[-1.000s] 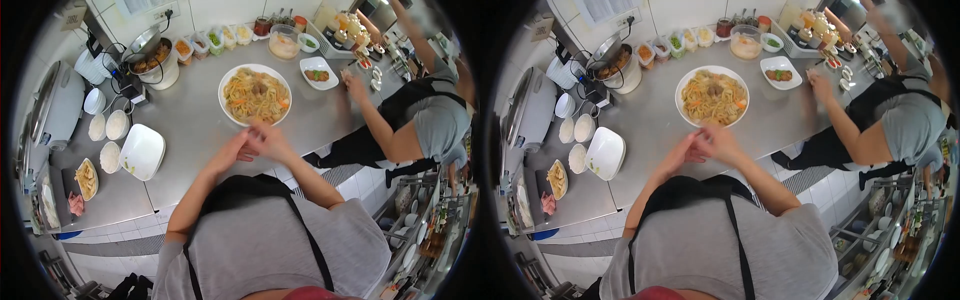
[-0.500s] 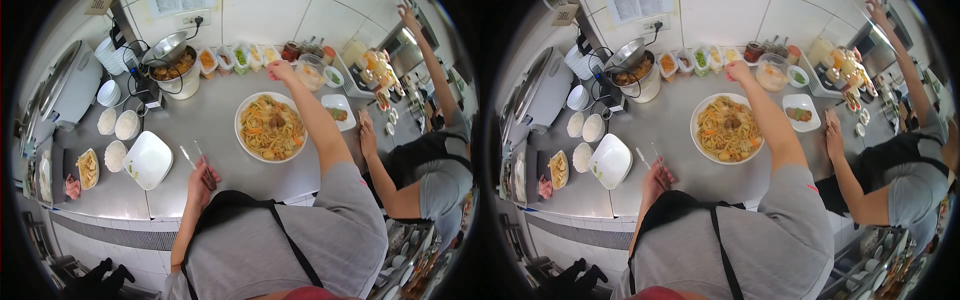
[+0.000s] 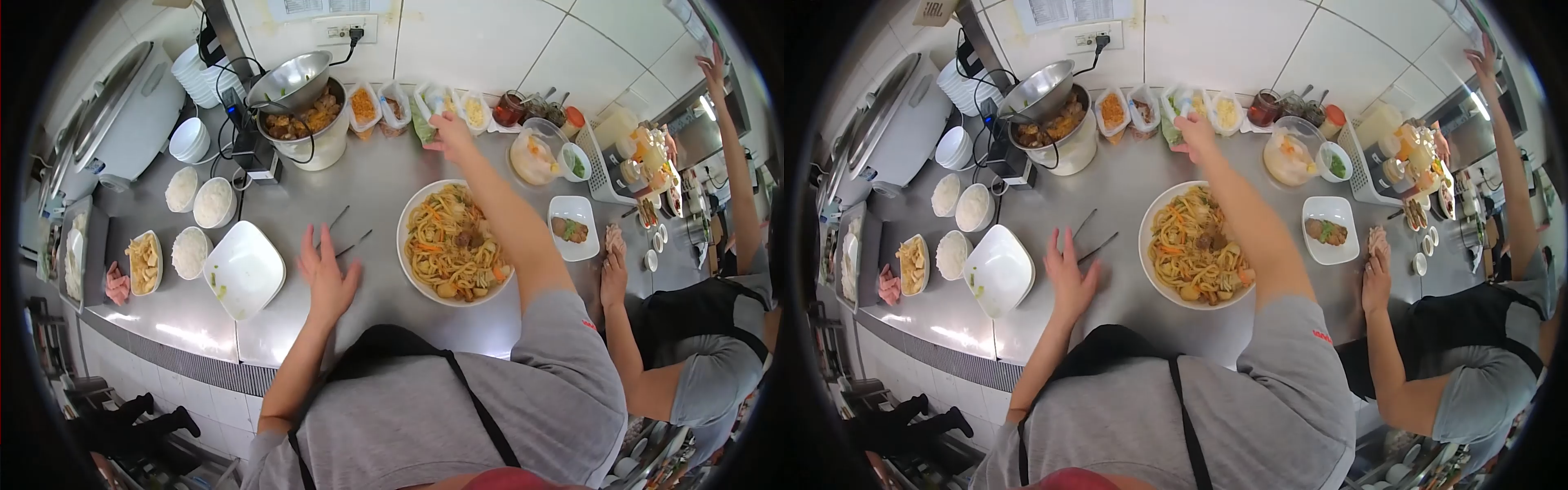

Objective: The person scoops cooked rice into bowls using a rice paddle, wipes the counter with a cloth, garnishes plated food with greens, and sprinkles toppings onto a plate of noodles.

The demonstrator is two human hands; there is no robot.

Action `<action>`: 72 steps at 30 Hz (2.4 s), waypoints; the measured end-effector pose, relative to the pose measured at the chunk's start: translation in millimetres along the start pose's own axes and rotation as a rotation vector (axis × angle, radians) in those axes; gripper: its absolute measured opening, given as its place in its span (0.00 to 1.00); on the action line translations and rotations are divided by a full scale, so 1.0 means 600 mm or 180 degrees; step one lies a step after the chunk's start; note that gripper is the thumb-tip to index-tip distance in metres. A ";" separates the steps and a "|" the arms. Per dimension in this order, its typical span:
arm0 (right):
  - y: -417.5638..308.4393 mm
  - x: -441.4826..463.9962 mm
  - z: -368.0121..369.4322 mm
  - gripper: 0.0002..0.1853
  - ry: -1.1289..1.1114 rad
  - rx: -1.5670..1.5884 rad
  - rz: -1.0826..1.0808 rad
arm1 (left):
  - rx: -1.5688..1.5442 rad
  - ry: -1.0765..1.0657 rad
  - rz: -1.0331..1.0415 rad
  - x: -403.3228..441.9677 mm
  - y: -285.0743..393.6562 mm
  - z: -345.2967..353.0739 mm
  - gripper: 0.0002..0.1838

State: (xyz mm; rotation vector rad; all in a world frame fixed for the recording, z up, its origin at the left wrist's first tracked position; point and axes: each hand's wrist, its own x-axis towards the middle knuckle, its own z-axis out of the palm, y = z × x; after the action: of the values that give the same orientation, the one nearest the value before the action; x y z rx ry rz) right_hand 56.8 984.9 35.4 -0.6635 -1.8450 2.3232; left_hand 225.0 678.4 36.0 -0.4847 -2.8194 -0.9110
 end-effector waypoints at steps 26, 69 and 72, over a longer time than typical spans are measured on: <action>-0.060 -0.335 -0.124 0.10 -0.0087 -0.0660 -0.0387 | -0.2137 -0.0637 0.2124 0.214 0.196 0.122 0.11; -0.080 -0.218 -0.023 0.37 0.0651 -0.2970 -0.2032 | -0.6044 -0.1072 -0.0904 0.223 0.213 0.190 0.30; -0.096 -0.150 0.003 0.32 0.0705 -0.3096 -0.1916 | -0.5448 -0.0818 -0.1450 0.246 0.204 0.163 0.35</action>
State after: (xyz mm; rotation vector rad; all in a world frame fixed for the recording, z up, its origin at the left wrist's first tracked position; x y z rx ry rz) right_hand 126.7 967.5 114.4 -0.3118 -2.5225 0.8886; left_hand 125.6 868.0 57.3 -0.0021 -1.4965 -3.3067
